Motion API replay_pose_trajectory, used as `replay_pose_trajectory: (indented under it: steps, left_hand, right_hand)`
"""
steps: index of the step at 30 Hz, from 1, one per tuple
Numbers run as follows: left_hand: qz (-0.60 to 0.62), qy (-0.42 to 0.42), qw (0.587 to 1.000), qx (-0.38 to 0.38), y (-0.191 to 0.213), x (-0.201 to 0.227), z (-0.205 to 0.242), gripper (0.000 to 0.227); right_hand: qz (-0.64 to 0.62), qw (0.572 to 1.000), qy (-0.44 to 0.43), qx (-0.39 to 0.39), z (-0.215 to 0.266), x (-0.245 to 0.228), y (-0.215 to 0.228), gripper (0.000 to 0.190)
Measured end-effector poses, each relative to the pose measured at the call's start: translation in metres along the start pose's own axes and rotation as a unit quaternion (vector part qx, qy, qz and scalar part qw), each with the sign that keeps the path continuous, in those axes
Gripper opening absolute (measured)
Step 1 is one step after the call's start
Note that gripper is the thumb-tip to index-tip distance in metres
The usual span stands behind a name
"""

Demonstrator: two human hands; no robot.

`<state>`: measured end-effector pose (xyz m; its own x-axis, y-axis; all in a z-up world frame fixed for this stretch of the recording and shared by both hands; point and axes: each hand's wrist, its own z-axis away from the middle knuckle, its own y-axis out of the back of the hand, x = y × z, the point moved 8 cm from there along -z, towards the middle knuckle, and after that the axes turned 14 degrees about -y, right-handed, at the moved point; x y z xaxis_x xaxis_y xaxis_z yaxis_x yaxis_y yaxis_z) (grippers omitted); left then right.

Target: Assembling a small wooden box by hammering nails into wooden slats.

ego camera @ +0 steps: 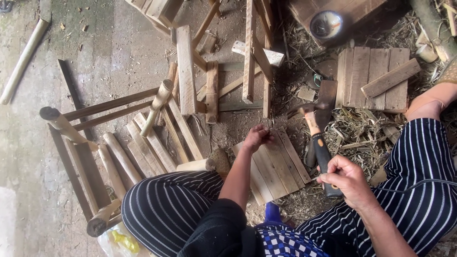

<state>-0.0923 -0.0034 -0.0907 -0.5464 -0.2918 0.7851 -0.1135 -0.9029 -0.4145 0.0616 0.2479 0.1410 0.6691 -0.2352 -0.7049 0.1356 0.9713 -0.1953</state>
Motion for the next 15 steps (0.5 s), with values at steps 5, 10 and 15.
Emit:
replay_pose_trajectory:
  steps: [5, 10, 15]
  left_hand:
    - [0.149, -0.005, 0.987, 0.055, 0.02, -0.01, 0.001, 0.005]
    - [0.264, -0.009, 0.963, 0.048, 0.02, -0.015, -0.009, 0.006]
    - [0.231, 0.001, 0.973, 0.015, 0.024, -0.025, -0.018, 0.018]
  right_hand:
    - [0.043, 0.997, 0.053, 0.037, 0.003, -0.024, 0.009, 0.021]
    - [0.066, 0.993, 0.052, 0.079, -0.013, -0.034, 0.014, 0.02]
    - [0.027, 0.988, 0.031, 0.147, -0.027, -0.006, 0.025, 0.027]
